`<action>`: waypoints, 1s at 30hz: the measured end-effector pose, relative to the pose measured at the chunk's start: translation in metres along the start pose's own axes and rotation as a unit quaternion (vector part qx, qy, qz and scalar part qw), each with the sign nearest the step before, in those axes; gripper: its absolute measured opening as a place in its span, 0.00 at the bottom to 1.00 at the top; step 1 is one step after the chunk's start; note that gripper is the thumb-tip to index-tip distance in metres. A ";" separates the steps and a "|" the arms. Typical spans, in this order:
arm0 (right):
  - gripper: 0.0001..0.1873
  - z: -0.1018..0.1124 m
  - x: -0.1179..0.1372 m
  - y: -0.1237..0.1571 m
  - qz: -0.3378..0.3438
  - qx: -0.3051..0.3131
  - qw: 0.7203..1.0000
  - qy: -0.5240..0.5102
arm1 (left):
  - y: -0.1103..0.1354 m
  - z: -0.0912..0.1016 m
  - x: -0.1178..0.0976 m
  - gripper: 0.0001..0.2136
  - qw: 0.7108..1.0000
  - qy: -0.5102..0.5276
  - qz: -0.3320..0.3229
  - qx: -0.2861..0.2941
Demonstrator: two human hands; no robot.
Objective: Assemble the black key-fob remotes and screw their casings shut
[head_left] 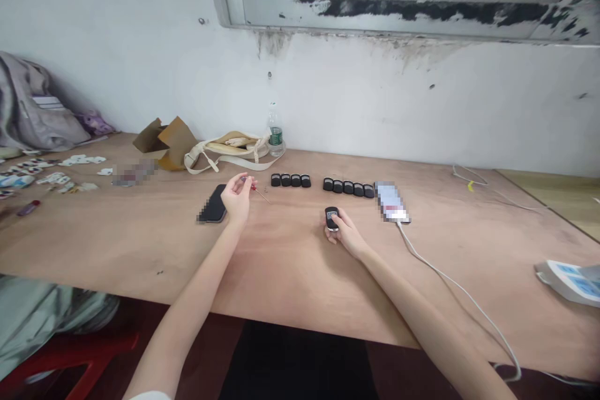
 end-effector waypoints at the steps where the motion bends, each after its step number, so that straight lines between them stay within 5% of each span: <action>1: 0.15 -0.001 0.002 0.001 0.003 0.001 1.000 0.002 | 0.000 0.000 0.000 0.17 1.000 0.001 0.001 0.000; 30: 0.13 -0.006 0.008 0.005 0.027 0.007 0.999 0.041 | -0.001 0.001 0.001 0.17 1.000 0.007 -0.002 0.002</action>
Point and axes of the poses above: each hand's wrist, its own y-axis away from the middle knuckle, its own z-axis out of the back of the hand, x = y × z, the point moved 8 cm from there along -y, towards the middle knuckle, and after that the axes turned 10 degrees about x, right-handed, at the moved point
